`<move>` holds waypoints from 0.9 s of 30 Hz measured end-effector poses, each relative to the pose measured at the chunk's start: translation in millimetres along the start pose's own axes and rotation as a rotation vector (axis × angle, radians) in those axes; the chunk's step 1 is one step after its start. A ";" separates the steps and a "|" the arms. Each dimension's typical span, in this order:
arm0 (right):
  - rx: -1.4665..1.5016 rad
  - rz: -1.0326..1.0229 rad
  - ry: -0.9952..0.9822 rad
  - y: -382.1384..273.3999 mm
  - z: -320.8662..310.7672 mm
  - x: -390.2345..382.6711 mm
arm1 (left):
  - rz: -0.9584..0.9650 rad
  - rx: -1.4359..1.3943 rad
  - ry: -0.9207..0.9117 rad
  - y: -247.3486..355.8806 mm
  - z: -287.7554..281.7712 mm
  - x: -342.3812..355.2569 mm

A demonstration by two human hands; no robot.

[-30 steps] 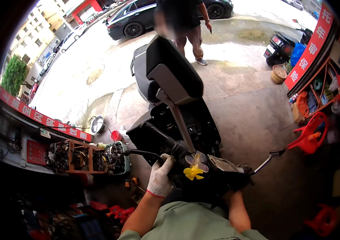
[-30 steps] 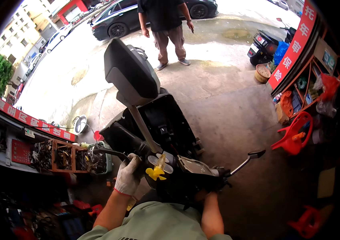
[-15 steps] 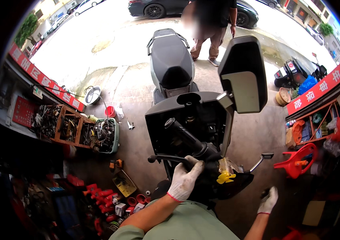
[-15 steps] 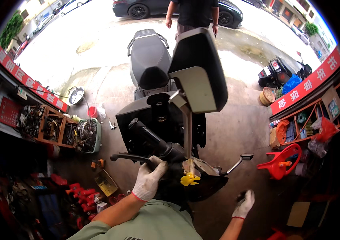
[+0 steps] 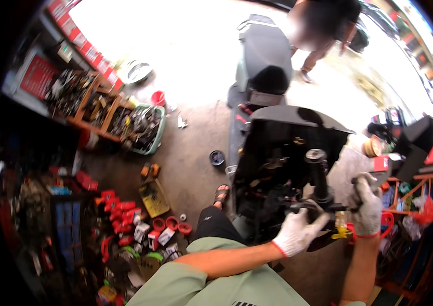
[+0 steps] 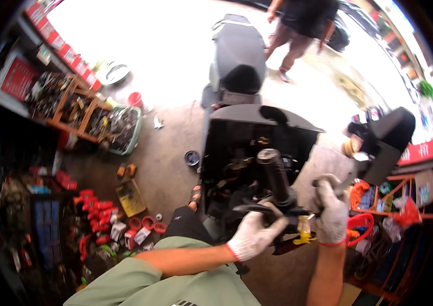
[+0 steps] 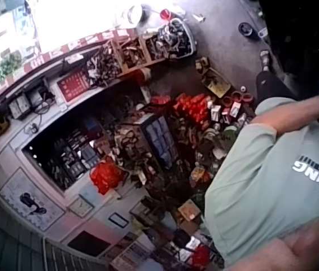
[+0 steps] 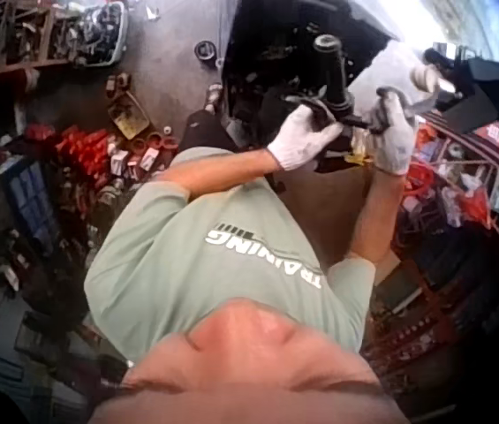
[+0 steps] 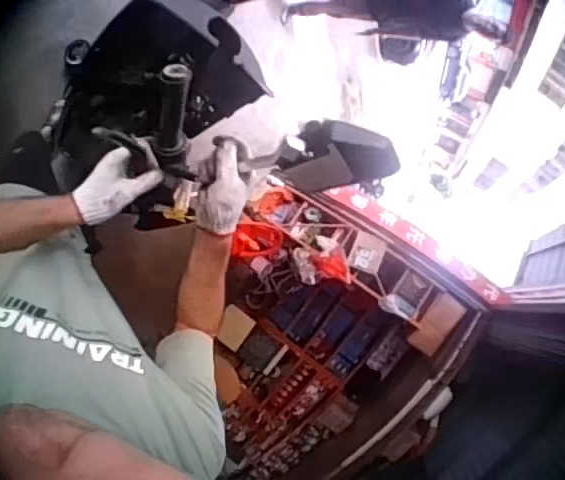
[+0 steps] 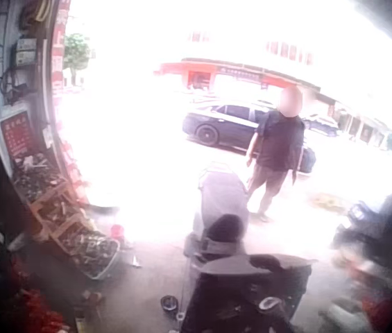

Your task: The person removes the front dashboard panel and internal plastic components of a motorcycle using their hands and a power drill.

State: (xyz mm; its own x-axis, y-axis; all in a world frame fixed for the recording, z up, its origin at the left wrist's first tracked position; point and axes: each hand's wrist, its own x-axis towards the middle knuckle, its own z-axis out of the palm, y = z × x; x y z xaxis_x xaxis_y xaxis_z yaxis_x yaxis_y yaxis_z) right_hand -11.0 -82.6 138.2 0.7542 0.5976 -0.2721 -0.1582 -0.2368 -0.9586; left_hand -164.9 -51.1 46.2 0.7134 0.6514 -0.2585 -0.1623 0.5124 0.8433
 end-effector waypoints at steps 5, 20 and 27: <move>0.082 0.017 -0.048 7.3 -7.9 -6.7 | 0.136 0.214 0.053 -2.0 -2.4 -20.1; 0.211 -0.048 -0.221 33.5 -52.1 15.4 | -0.173 0.700 1.010 -221.9 -326.0 -164.9; 0.010 -0.068 0.151 51.9 -33.1 17.6 | -0.841 0.567 1.255 -403.7 -489.1 -254.0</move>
State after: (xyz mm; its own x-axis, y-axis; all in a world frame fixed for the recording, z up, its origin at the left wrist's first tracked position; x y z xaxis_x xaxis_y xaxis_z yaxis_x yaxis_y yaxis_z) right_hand 15.1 -109.7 86.5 0.8505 0.4900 -0.1911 -0.1087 -0.1917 -0.9754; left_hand -614.0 -149.7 -459.0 -0.5607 0.4769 -0.6769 0.4306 0.8662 0.2536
